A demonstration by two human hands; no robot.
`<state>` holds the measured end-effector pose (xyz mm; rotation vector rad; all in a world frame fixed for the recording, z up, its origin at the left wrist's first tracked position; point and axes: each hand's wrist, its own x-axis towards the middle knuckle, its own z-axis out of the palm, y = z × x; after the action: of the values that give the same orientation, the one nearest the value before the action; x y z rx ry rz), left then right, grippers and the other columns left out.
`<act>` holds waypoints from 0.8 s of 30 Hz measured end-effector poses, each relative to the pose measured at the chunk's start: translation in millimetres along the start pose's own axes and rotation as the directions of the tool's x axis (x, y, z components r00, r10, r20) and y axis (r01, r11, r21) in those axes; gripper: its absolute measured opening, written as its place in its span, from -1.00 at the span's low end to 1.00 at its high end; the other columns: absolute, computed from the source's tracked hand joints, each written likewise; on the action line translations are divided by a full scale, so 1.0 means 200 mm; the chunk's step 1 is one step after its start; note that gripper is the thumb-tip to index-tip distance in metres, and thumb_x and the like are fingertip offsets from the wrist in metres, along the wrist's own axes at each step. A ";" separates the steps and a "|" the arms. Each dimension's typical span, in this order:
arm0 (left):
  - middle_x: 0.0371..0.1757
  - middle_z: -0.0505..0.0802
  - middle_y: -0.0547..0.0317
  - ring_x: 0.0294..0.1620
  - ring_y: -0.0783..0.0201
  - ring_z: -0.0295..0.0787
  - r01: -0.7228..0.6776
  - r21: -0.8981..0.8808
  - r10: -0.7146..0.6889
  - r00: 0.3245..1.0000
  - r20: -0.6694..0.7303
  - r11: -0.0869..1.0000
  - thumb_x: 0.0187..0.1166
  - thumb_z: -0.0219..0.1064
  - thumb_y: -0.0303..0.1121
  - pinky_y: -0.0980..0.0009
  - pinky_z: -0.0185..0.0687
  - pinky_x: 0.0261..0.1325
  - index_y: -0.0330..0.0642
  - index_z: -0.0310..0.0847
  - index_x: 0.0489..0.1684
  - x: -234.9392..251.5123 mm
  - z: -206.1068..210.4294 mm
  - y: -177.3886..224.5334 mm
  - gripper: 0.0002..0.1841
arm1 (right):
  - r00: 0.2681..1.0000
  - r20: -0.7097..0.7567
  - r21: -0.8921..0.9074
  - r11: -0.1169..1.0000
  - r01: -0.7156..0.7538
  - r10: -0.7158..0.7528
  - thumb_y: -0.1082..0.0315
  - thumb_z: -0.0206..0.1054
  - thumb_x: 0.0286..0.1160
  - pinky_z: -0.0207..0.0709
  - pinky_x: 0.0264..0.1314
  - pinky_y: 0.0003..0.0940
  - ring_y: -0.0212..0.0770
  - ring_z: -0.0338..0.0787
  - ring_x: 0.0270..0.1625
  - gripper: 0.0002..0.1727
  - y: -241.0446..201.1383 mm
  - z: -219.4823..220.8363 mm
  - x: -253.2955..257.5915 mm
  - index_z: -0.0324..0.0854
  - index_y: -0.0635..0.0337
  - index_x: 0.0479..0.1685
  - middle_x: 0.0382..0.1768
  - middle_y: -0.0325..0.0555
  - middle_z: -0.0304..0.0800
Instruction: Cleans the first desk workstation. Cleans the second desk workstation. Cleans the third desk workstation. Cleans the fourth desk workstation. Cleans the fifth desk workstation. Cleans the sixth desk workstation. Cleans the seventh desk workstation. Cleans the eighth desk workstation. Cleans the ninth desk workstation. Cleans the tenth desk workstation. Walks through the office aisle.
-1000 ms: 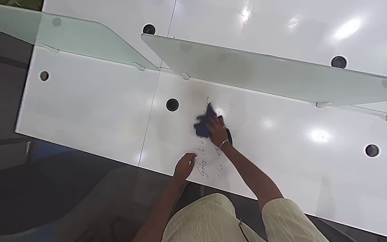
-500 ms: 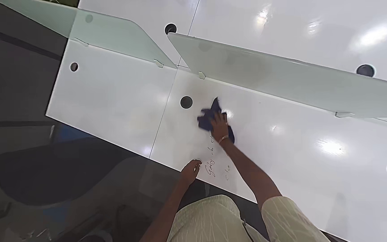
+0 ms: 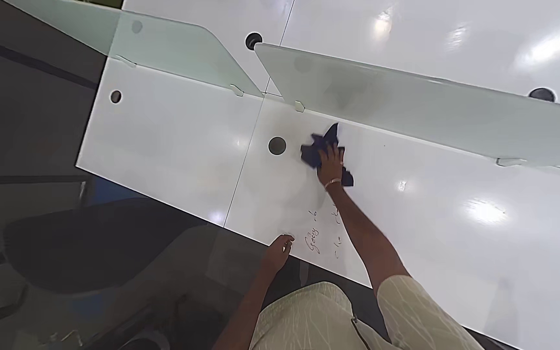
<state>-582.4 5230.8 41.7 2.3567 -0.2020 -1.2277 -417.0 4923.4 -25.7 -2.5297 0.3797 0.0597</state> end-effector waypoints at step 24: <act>0.25 0.81 -0.11 0.23 0.07 0.79 -0.173 -0.038 0.174 0.985 0.017 0.984 0.79 0.08 -0.30 0.12 0.65 0.39 -0.25 0.67 0.31 -0.19 -0.02 -0.56 -0.65 | 0.988 0.048 0.030 0.988 0.148 -0.150 0.60 0.22 0.38 -0.02 0.82 0.39 0.23 0.27 0.80 -0.45 -0.45 0.46 -1.26 0.75 -0.11 0.32 0.66 -0.06 0.53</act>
<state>-610.8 5343.2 19.1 2.2439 -0.3806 -1.1622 -628.8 5109.9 -22.2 -2.5174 0.1695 0.0604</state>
